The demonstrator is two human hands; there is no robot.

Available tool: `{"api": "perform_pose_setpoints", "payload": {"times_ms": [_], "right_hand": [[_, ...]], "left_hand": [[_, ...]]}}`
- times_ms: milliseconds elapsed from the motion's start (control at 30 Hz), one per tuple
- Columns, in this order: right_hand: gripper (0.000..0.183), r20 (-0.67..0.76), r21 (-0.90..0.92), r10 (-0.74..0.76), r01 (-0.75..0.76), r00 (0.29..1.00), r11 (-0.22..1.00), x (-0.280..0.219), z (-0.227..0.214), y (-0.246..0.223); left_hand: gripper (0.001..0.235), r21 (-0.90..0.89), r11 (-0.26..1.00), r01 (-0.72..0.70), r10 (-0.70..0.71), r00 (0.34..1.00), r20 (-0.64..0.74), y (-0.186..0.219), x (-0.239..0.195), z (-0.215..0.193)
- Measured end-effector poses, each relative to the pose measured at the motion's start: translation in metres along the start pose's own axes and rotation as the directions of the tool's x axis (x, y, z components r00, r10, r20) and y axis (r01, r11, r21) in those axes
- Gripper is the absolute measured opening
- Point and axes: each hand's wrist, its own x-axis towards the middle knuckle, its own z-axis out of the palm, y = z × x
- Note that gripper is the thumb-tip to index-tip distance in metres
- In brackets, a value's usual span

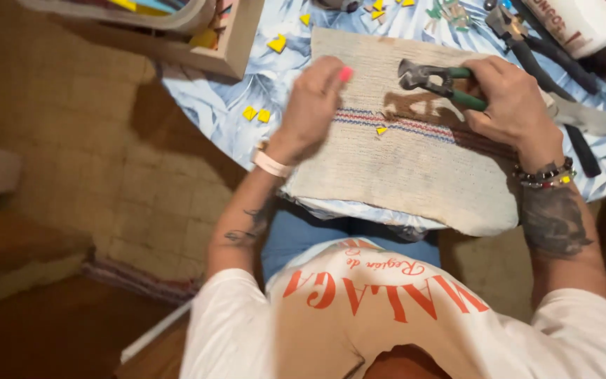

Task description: Cutting small yellow mosaic tiles into smaller pieces using a tile nipper tool

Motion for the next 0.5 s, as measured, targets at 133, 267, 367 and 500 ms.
{"api": "perform_pose_setpoints", "payload": {"times_ms": [133,267,367,500], "right_hand": [[0.039,0.002,-0.016,0.071,-0.071,0.997,0.997,0.001,-0.004,-0.001],[0.056,0.033,-0.093,0.108,-0.105,0.994,0.99,-0.002,0.003,0.01],[0.045,0.076,-0.071,0.125,-0.12,0.989,0.99,0.002,0.002,0.004],[0.047,0.113,-0.102,0.145,-0.133,0.983,0.986,0.003,0.006,0.005]], "left_hand": [[0.024,0.274,0.916,0.292,-0.288,0.956,-0.056,-0.041,0.005,-0.039],[0.023,0.545,0.773,0.324,-0.32,0.941,-0.107,-0.075,0.01,-0.049],[0.028,0.54,0.81,0.228,-0.241,0.969,-0.048,-0.068,0.02,-0.047],[0.029,0.458,0.87,0.185,-0.201,0.98,-0.014,-0.062,0.033,-0.05]]}}
